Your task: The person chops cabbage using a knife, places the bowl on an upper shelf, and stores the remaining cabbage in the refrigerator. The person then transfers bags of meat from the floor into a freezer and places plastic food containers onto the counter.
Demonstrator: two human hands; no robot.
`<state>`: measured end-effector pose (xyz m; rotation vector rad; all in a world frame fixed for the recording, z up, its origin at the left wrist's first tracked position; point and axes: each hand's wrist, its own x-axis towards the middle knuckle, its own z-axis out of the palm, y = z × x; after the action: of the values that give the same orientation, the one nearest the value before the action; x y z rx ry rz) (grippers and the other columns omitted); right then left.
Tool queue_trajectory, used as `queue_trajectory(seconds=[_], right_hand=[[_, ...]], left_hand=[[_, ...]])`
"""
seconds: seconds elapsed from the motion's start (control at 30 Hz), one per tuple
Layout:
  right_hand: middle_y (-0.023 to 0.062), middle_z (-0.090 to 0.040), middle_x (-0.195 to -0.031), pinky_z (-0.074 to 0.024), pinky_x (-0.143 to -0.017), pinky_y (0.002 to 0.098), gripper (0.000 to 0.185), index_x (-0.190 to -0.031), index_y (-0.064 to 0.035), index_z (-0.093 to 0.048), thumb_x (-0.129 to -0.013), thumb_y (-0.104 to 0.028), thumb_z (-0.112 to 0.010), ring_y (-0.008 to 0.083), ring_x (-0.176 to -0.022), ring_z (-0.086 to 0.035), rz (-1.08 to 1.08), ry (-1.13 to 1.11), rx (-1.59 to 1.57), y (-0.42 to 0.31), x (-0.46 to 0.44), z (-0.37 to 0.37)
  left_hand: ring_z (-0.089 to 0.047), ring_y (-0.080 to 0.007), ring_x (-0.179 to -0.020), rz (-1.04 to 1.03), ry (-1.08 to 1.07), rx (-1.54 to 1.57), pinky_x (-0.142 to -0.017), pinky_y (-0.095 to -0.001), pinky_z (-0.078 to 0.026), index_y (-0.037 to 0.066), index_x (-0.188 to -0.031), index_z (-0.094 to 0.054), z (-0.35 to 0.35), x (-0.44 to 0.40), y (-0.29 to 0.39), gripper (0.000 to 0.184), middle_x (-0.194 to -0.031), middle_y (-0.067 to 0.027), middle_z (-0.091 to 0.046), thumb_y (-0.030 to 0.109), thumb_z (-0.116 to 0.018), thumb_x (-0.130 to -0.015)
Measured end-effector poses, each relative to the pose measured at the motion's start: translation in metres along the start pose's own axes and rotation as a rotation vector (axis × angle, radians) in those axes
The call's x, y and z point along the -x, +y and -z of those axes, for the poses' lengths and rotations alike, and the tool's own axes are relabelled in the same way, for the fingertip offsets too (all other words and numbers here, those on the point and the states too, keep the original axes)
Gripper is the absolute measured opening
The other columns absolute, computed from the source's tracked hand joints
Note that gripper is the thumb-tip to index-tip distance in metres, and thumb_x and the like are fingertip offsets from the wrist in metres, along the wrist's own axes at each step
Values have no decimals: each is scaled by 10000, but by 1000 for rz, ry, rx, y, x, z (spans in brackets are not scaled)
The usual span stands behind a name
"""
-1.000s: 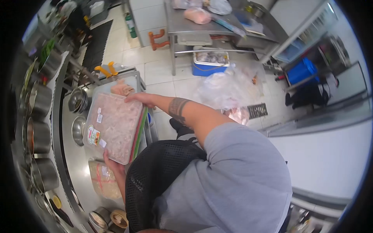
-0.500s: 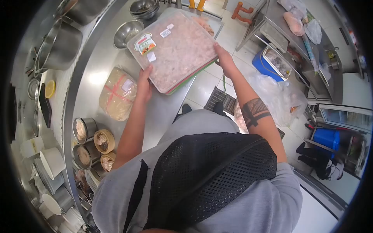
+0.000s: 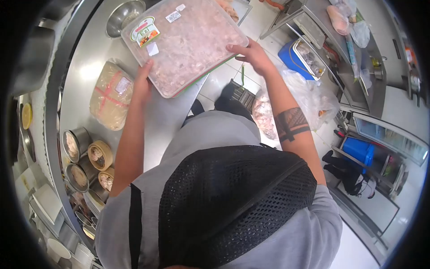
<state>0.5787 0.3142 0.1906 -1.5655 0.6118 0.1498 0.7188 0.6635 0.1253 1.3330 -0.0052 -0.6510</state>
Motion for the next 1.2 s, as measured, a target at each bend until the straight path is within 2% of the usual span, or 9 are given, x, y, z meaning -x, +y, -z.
queue_trajectory(seconds=[0.17, 0.27, 0.33, 0.47, 0.53, 0.73, 0.83, 0.9, 1.2], right_hand=[[114, -650, -1294, -504, -992, 418, 835, -1452, -75, -520, -765, -426, -840, 242, -1199, -604, -128, -228, 304, -35, -36, 29], [170, -575, -1409, -465, -1062, 443, 972, -1536, -90, -412, -743, -439, -851, 306, -1303, -552, -7, -362, 478, -45, -51, 31], [232, -418, -1545, -347, -1156, 554, 1107, -1587, -107, -310, -716, -511, -861, 392, -1442, -401, 547, -102, 776, -47, -48, 28], [327, -309, -1573, -313, -1185, 515, 1039, -1547, 50, -308, -805, -499, -786, 475, -1471, -291, 874, -181, 641, -73, -28, -10], [405, -104, -1600, -230, -1223, 537, 1350, -1579, 82, -120, -679, -608, -853, 540, -1503, -135, 689, -29, 1135, -72, -20, -21], [417, -156, -1580, -241, -1217, 539, 1325, -1552, 109, -181, -668, -611, -858, 538, -1499, -155, 653, -100, 1177, -90, -17, -31], [340, -174, -1620, -191, -1229, 566, 1262, -1581, 46, -183, -711, -586, -844, 511, -1516, -135, 613, -91, 1377, -101, -3, -50], [304, -216, -1629, -216, -1192, 627, 1285, -1615, -119, -240, -620, -599, -896, 446, -1516, -243, 963, -10, 1205, -98, 11, -69], [361, -204, -1603, -147, -1174, 695, 1216, -1611, -150, -269, -659, -666, -823, 513, -1497, -216, 863, -12, 1194, -82, 19, -121]], left_hand=[[-551, -241, -1280, 51, 25, 7, -1037, -402, -483, 72, -1575, -286, 2, 0, 2, 791, -1433, -126, -520, 401, -658, -958], [-554, -238, -1277, 26, 45, 41, -1041, -399, -479, 42, -1556, -307, -3, 0, 4, 789, -1433, -126, -523, 395, -671, -951], [-597, -228, -1228, 18, 78, 68, -1082, -374, -451, -18, -1426, -468, -7, 4, 8, 600, -1325, -137, -613, 346, -635, -980], [-640, -222, -1159, 50, 27, 113, -1043, -366, -481, -14, -1406, -499, 0, 1, -2, 577, -1281, -134, -646, 350, -632, -979], [-663, -216, -1111, 2, 41, 127, -1008, -359, -502, -21, -1391, -517, -3, 2, 1, 563, -1253, -125, -665, 347, -629, -981], [-647, -209, -1138, -9, 54, 107, -1025, -366, -485, -39, -1390, -511, -1, 1, 1, 560, -1251, -125, -665, 328, -627, -982], [-628, -211, -1172, -4, 31, 84, -1054, -367, -458, -39, -1410, -485, 2, -1, -2, 592, -1277, -127, -649, 334, -633, -976], [-612, -215, -1198, -21, 36, 78, -1070, -369, -443, -38, -1422, -471, -2, 3, 4, 612, -1298, -129, -635, 341, -638, -972], [-523, -251, -1317, -45, 10, 41, -1123, -380, -383, -1, -1531, -317, -11, 7, 20, 796, -1435, -151, -527, 377, -676, -930]])
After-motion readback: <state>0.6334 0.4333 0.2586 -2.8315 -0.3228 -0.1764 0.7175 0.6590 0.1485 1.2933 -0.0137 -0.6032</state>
